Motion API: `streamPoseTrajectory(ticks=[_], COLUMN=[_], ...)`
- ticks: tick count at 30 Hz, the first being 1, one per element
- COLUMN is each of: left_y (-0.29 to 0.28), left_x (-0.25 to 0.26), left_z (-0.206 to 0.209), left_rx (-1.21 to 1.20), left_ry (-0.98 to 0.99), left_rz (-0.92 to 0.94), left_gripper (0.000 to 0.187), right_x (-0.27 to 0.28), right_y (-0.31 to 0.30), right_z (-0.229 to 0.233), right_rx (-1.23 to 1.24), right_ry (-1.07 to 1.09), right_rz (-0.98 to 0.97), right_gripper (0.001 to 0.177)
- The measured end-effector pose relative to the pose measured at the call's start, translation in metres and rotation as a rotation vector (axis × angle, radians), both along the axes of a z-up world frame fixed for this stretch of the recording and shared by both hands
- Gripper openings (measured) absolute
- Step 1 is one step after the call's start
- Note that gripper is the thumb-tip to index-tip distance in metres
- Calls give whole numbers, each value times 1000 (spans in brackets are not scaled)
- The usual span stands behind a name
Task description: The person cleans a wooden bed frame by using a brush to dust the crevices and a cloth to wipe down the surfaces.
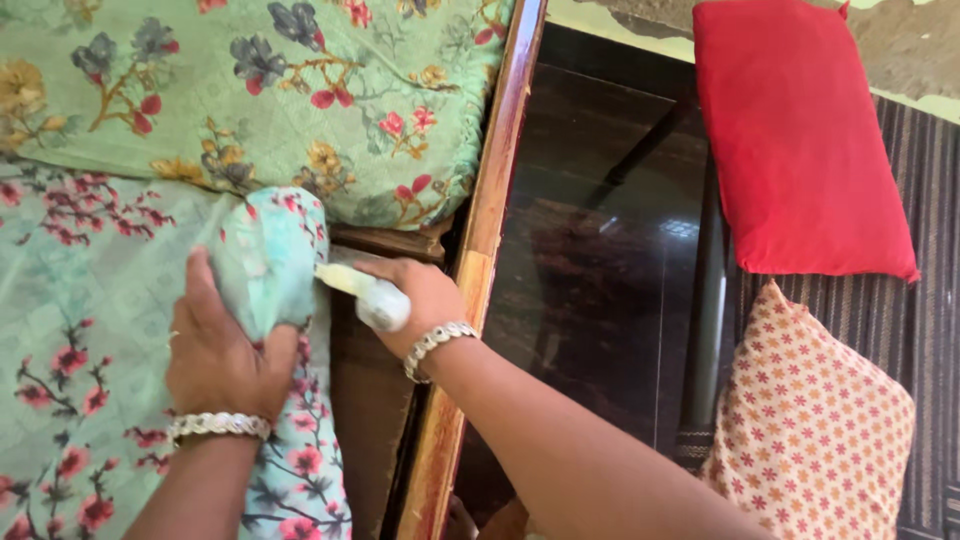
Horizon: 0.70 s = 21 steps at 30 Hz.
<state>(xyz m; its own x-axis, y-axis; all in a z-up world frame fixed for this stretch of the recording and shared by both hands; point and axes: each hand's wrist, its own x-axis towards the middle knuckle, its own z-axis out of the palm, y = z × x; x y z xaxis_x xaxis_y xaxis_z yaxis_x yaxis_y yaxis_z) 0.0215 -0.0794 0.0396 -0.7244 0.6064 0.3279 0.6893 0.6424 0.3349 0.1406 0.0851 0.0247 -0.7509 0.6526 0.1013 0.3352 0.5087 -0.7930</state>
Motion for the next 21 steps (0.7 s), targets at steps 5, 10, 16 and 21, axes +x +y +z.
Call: streamPoseTrajectory(ticks=[5,10,16,21], left_y=[2,2,5,3], left_x=[-1,-5,-2,-4], left_z=[-14,-19,-23,-24], left_rx=[64,64,89,91], left_ry=[-39,-50,-58,-85], left_rz=[-46,-29,-36,-43], left_gripper=[102,103,99,98], right_x=[13,17,-4,-1], right_y=[-22,-25,-14,-30], right_z=[17,29,8,7], right_rx=[-209,-456,106,35], right_ry=[-304,-181,114,-44], right_rz=[-70,-217,-239,-239], right_gripper=[32,40,36,38])
